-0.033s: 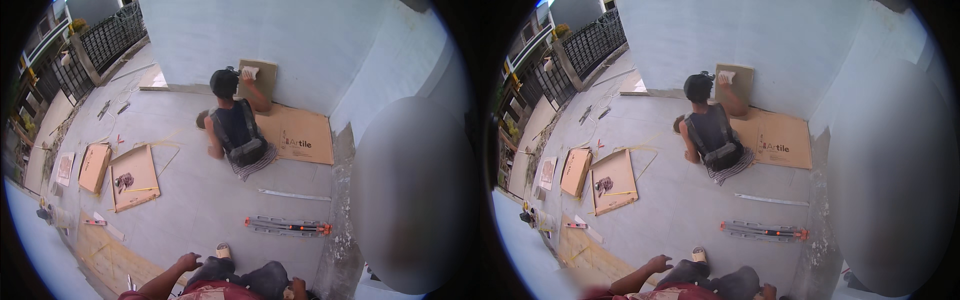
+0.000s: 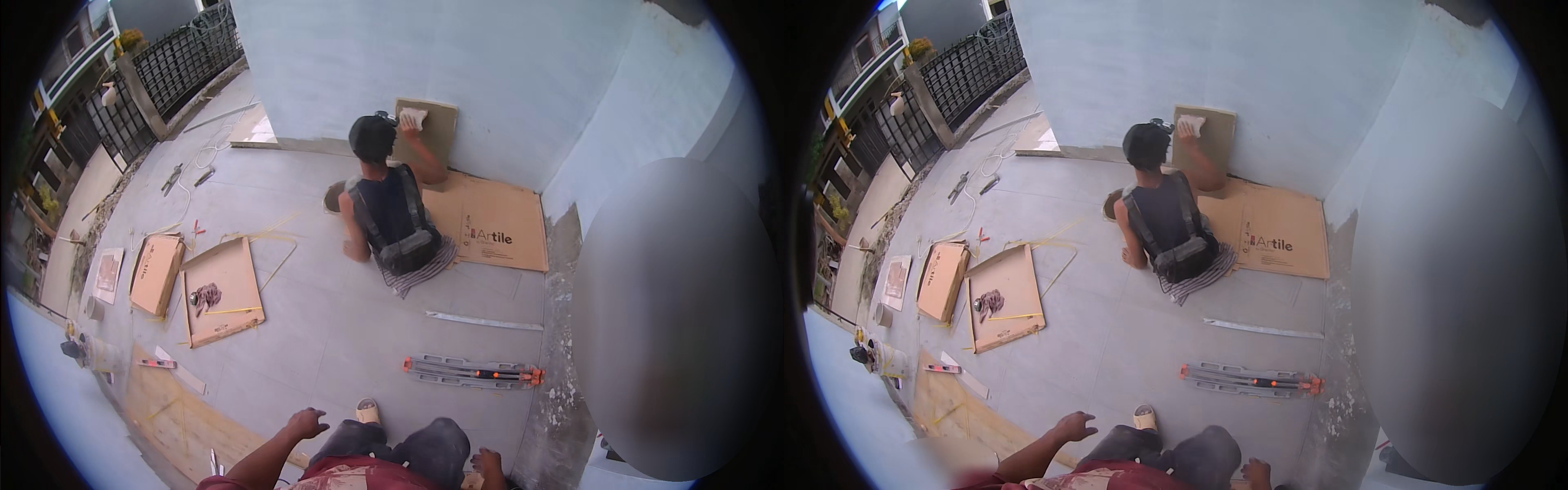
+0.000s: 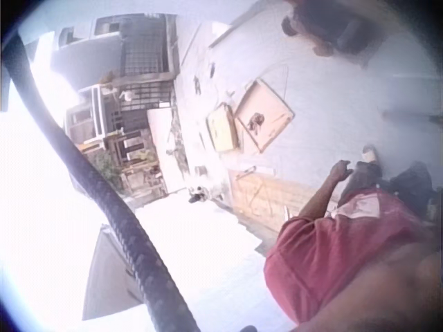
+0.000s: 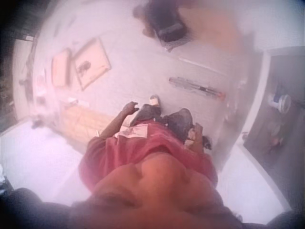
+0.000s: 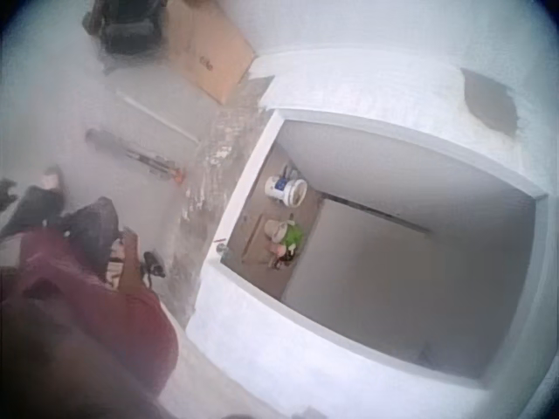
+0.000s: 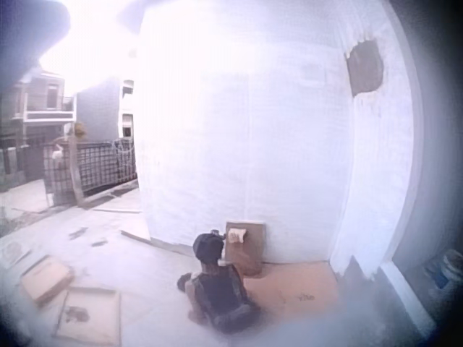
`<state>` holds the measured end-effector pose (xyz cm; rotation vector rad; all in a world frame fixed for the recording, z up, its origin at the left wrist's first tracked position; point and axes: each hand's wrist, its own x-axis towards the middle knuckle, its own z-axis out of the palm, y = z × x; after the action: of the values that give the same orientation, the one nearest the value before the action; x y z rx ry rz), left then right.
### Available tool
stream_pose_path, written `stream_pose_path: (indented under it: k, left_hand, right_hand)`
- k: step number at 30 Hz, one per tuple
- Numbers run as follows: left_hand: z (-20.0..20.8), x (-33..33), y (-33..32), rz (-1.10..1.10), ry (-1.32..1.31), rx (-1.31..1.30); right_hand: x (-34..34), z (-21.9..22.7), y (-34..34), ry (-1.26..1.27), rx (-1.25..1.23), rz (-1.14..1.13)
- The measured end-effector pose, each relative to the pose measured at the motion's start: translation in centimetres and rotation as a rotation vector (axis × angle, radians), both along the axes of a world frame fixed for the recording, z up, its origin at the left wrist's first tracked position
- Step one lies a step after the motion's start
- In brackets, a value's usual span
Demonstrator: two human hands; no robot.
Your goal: The person spreads wet cement on a floor section using a trowel and a straightedge, then places a large floor tile onto the cement and taps it with a rubber mallet to level it. The person briefly interacts with a smartphone showing a QR code before resuming tile placement.
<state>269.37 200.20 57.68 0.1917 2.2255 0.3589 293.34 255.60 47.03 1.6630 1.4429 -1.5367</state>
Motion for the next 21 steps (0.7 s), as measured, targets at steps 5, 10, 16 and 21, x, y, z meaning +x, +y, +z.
stream_pose_path:
  k: [5, 10, 16, 21]
  left_hand:
    - [0.3, -9.3, -6.2, 0.217, 0.037, -0.053]
    - [-5.5, -10.8, -11.4, 0.234, -0.071, -0.080]
    - [-6.1, -16.0, -14.4, 0.565, -0.086, 0.063]
    - [2.1, -28.1, -11.1, 1.126, -0.057, 0.229]
  right_hand:
    - [-16.2, 4.5, -4.6, 0.012, -0.076, 0.133]
    - [-27.1, 0.8, -7.1, -0.042, -0.151, 0.211]
    - [-44.8, -1.1, -6.9, -0.037, -0.109, 0.266]
    - [-65.2, 3.7, -8.5, 0.200, -0.076, 0.414]
